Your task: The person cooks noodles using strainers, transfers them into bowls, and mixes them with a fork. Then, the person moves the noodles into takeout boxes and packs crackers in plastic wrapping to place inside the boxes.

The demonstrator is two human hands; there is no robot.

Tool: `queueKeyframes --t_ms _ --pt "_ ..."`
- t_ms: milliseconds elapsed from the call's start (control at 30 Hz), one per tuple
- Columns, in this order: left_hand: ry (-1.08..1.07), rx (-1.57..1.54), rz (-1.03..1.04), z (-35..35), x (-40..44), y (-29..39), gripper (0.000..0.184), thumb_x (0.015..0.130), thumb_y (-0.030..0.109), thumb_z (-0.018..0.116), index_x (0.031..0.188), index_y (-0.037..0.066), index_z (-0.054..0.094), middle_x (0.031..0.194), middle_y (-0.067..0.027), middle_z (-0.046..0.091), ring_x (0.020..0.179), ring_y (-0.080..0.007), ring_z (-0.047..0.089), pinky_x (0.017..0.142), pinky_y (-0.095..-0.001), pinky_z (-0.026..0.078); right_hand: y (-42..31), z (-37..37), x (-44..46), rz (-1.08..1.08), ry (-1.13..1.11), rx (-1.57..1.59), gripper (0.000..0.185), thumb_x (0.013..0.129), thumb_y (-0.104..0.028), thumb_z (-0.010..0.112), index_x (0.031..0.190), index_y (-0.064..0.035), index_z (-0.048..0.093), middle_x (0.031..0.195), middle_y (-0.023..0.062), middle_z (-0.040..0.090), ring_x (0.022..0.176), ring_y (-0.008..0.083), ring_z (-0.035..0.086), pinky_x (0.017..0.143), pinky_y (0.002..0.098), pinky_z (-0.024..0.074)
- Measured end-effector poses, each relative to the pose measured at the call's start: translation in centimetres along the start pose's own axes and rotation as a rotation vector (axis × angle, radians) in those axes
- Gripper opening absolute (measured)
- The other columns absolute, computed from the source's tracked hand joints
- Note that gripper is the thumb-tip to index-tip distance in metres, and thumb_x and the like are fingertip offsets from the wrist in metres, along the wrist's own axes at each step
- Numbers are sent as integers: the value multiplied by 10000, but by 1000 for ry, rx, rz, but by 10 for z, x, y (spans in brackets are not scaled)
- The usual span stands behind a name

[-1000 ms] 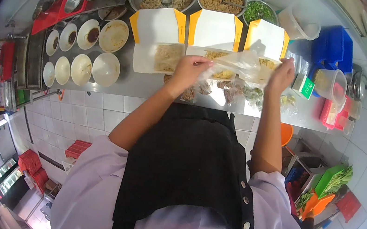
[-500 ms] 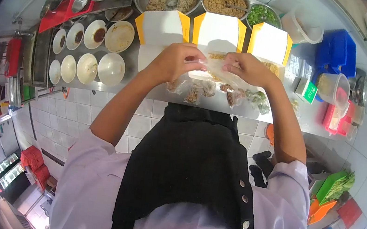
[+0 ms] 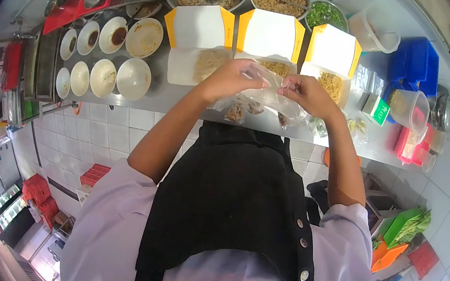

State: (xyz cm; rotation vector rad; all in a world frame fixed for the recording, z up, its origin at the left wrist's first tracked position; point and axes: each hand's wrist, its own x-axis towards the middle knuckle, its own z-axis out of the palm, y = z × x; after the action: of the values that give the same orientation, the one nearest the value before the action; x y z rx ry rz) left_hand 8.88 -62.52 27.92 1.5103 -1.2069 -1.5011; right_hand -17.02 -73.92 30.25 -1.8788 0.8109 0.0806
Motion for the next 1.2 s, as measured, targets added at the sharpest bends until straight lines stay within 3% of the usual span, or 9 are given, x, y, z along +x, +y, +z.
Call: queueKeyframes --t_ms 167,267,400,500,700,800,933,1033,1200 --pt "293 -55 -69 7 16 -36 335 1006 278 761 1071 -51 752 869 -100 774 739 -168 730 707 -350 564 76 -9 -4 57 43 -176 338 1011 -325 753 1130 -9 772 882 85 764 819 217 670 793 370 533" --pt "422 101 -33 20 20 -39 301 1022 277 745 1026 -24 746 802 -95 745 637 -185 695 613 -369 535 93 6 -1 246 336 349 341 1037 -340 724 1112 -9 758 908 36 768 848 176 658 801 359 531" --pt "493 396 137 33 34 -77 306 1034 293 735 973 -7 721 767 -138 714 570 -252 669 583 -387 522 120 38 15 410 522 481 311 1066 -320 677 1074 -10 692 827 50 744 730 168 637 707 387 512" --pt "557 386 45 31 38 -88 307 964 305 800 907 12 730 829 -190 733 745 -398 704 683 -479 544 127 58 25 347 683 86 294 1070 -309 662 1062 -17 680 795 128 742 684 269 680 679 440 516" --pt "660 545 -27 2 24 -64 254 969 286 783 1040 46 740 983 -183 754 905 -372 718 770 -498 543 102 63 20 375 702 -113 288 1063 -339 671 1065 -51 655 813 212 734 762 434 710 697 530 533" --pt "743 767 283 30 6 -24 351 980 240 760 1238 10 697 1228 -217 715 1151 -360 678 940 -482 533 94 66 18 349 706 -213 293 1072 -361 649 1094 -69 646 798 208 732 772 440 721 701 543 544" --pt "347 769 92 110 15 -35 871 1021 540 650 1578 -93 430 1579 -410 440 1494 -572 404 1277 -553 306 89 76 26 450 714 -291 288 1080 -377 615 1118 -93 642 823 232 740 801 459 735 701 571 556" --pt "180 748 -256 126 42 -44 1089 999 731 530 1668 -85 259 1698 -438 190 1596 -604 157 1323 -606 119 96 81 29 485 729 -297 293 1077 -388 606 1115 -100 643 847 248 749 818 467 743 708 580 565" --pt "103 800 -401 121 56 -55 1161 988 805 484 1702 -53 163 1724 -418 127 1606 -586 159 1316 -612 152 92 80 30 530 737 -328 346 1062 -425 615 1060 -86 688 868 249 760 854 468 753 750 565 586"
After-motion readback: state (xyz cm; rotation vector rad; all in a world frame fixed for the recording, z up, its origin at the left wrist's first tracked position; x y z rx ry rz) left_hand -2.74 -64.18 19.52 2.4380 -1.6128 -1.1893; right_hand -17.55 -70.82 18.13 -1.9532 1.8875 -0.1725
